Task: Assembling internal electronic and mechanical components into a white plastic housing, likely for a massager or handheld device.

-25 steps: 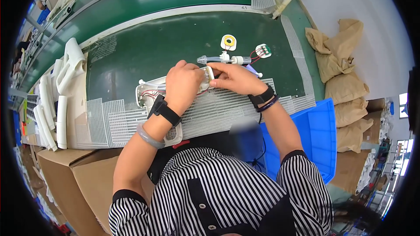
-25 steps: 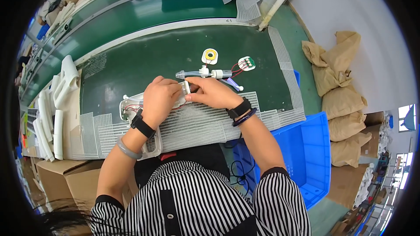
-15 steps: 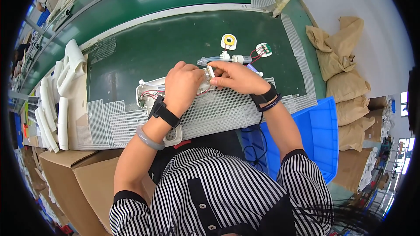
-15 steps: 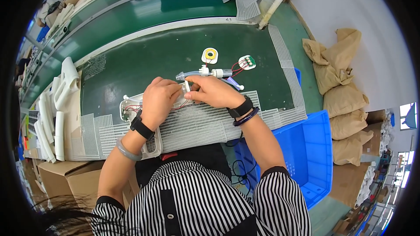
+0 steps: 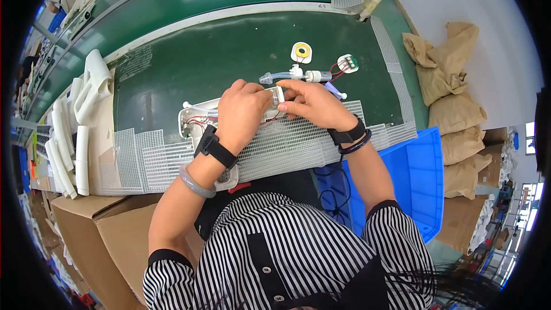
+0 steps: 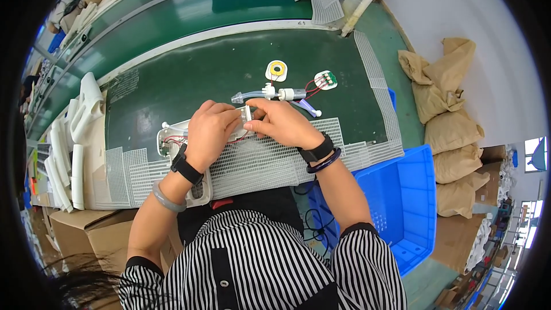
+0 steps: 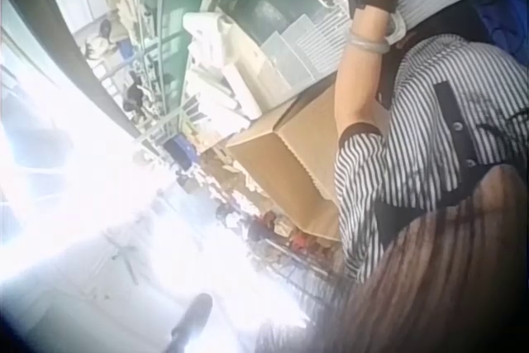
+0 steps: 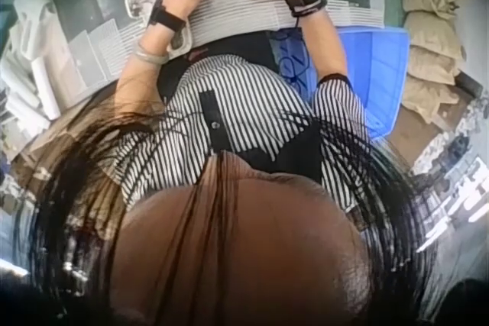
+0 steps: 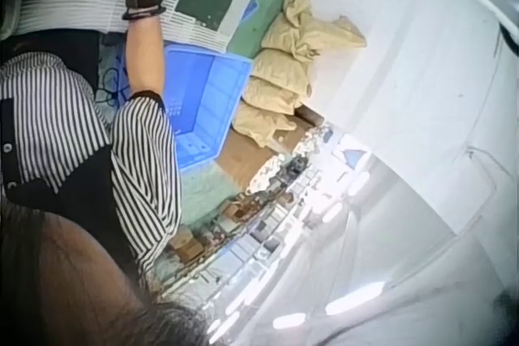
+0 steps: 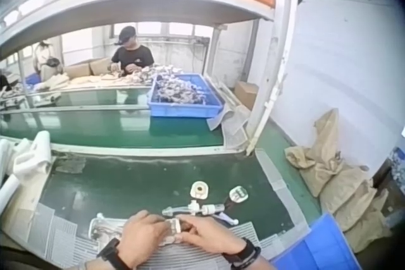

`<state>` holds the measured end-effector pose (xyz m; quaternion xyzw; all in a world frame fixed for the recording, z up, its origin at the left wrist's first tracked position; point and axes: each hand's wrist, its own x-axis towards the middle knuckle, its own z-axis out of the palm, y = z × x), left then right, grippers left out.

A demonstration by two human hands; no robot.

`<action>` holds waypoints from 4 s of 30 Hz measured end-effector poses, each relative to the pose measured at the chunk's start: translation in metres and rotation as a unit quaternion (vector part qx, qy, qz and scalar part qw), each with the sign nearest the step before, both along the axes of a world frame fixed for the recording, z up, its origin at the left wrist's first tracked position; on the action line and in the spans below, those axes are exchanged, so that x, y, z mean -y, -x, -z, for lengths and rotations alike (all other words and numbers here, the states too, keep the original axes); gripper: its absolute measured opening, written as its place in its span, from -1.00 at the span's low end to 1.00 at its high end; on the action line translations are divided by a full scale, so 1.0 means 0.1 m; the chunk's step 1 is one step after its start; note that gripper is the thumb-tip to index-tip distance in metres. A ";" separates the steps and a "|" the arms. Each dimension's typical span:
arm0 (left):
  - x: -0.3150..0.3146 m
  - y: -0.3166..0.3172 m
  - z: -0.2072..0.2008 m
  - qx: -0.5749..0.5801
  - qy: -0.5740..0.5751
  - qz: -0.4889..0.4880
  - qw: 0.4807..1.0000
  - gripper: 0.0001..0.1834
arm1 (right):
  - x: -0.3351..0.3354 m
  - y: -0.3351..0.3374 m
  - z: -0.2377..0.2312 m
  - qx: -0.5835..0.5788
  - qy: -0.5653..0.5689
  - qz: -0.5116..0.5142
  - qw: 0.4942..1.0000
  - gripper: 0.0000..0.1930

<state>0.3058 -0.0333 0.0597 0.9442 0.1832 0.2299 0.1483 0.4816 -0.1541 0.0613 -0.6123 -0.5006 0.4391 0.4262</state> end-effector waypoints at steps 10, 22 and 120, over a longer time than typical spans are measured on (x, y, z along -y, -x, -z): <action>0.03 -0.05 0.15 -0.014 -0.055 -0.003 0.998 -0.90 | -0.02 0.00 0.11 -0.038 0.034 0.007 0.999 -0.48; 0.03 -0.04 0.10 -0.041 -0.069 -0.001 0.997 -0.89 | -0.02 0.01 0.15 0.089 0.033 0.015 0.995 -0.47; -0.68 0.10 -0.46 -0.239 -0.008 0.207 0.949 -0.70 | -0.03 0.29 0.33 0.388 -0.224 -0.012 0.894 -0.77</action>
